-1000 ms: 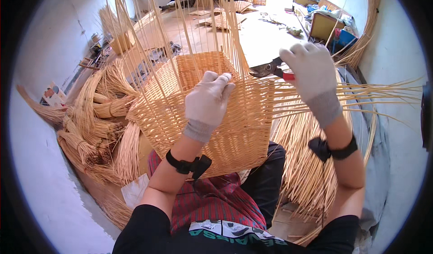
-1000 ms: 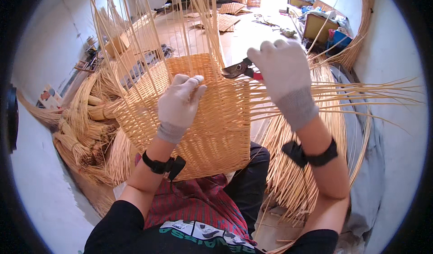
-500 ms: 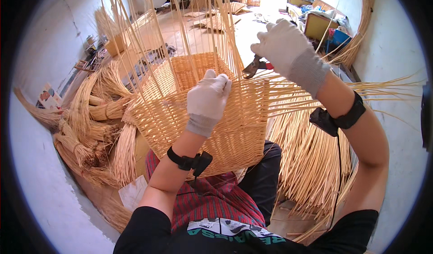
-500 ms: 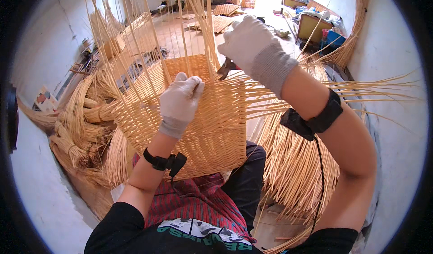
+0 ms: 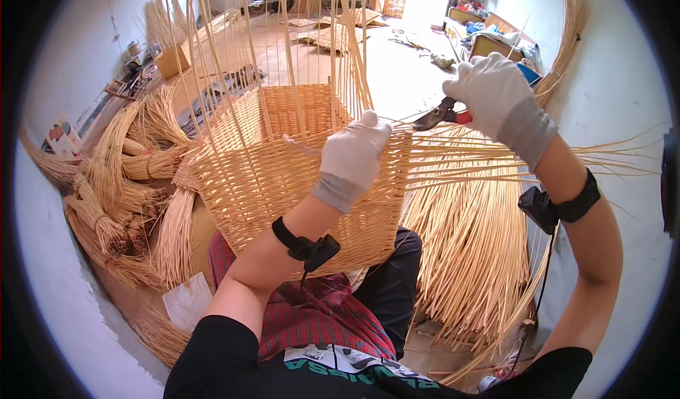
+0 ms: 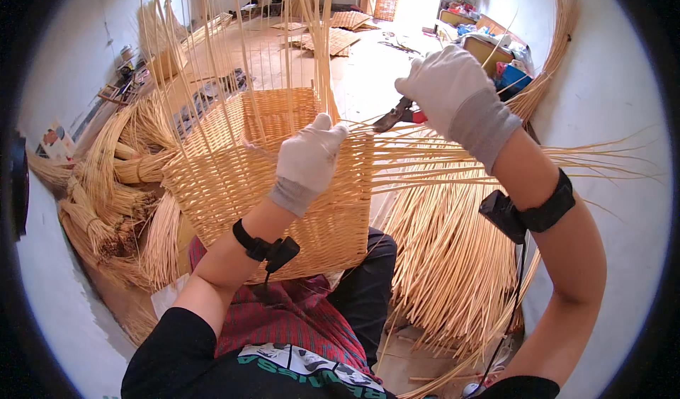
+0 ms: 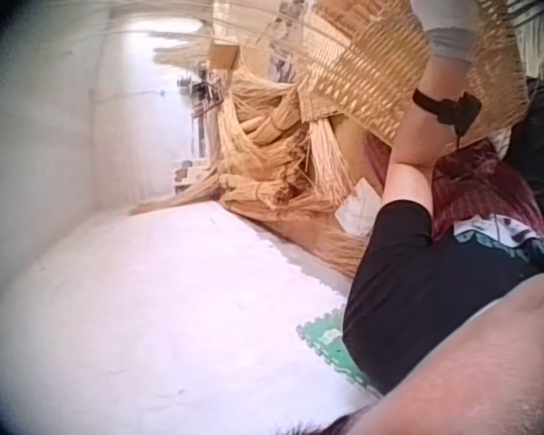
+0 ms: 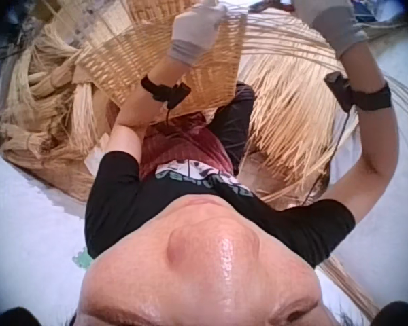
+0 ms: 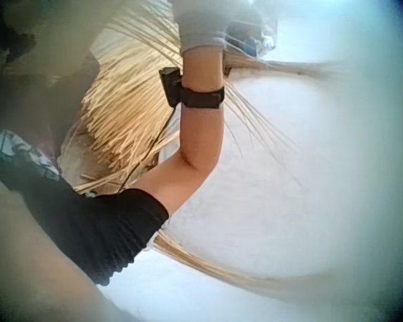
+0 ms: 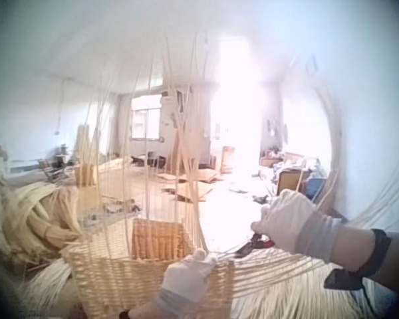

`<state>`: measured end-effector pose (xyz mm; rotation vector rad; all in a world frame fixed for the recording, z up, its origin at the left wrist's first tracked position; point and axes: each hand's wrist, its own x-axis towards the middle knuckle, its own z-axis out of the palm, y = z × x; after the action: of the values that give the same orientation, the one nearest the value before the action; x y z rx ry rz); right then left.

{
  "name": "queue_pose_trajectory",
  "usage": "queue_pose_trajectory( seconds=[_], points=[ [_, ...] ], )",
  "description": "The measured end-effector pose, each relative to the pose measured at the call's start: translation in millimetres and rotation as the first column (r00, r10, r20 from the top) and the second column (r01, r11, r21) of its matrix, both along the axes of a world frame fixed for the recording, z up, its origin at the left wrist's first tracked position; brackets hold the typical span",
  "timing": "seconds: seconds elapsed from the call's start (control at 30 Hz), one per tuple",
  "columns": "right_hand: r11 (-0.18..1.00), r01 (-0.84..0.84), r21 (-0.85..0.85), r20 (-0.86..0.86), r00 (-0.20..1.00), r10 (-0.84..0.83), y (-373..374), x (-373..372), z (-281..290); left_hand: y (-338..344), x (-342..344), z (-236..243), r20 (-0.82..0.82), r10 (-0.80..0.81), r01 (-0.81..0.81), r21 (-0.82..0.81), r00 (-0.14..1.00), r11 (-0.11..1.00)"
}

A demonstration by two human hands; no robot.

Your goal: Weave and measure a large bamboo or rattan basket.

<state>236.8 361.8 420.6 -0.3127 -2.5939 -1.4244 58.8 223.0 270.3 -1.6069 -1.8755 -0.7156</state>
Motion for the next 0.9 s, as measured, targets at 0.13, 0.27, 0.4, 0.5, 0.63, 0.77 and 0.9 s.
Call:
queue_pose_trajectory(
  seconds=[0.13,0.27,0.4,0.5,0.63,0.77,0.9],
  points=[
    [0.999,0.036,-0.016,-0.016,0.999,-0.036,-4,-4,-16,1,0,-4,-0.007,-0.010,0.010,0.042,1.000,0.999],
    [0.998,0.059,-0.017,-0.079,0.995,-0.060,-4,-4,-22,0,-3,-5,-0.057,-0.008,0.010,0.033,0.998,0.999],
    [0.973,-0.087,-0.212,-0.107,0.992,0.066,-8,25,-27,6,-3,-9,-0.187,0.019,-0.016,0.016,0.982,1.000],
    [0.838,-0.240,-0.490,-0.301,0.949,0.096,-16,65,-49,14,-1,-13,-0.183,0.048,-0.064,-0.081,0.982,0.995],
    [0.318,-0.314,-0.895,-0.401,0.877,-0.265,-25,118,-151,25,2,-16,-0.089,0.065,-0.085,-0.243,0.994,0.966],
    [0.035,-0.393,-0.919,-0.304,0.647,-0.699,-18,161,-329,11,8,-20,-0.031,0.151,-0.154,-0.183,0.988,0.971],
    [0.072,-0.104,-0.992,-0.110,0.427,-0.897,-4,201,-445,-42,24,-44,-0.087,0.028,-0.040,-0.129,0.996,0.991]
  ],
)
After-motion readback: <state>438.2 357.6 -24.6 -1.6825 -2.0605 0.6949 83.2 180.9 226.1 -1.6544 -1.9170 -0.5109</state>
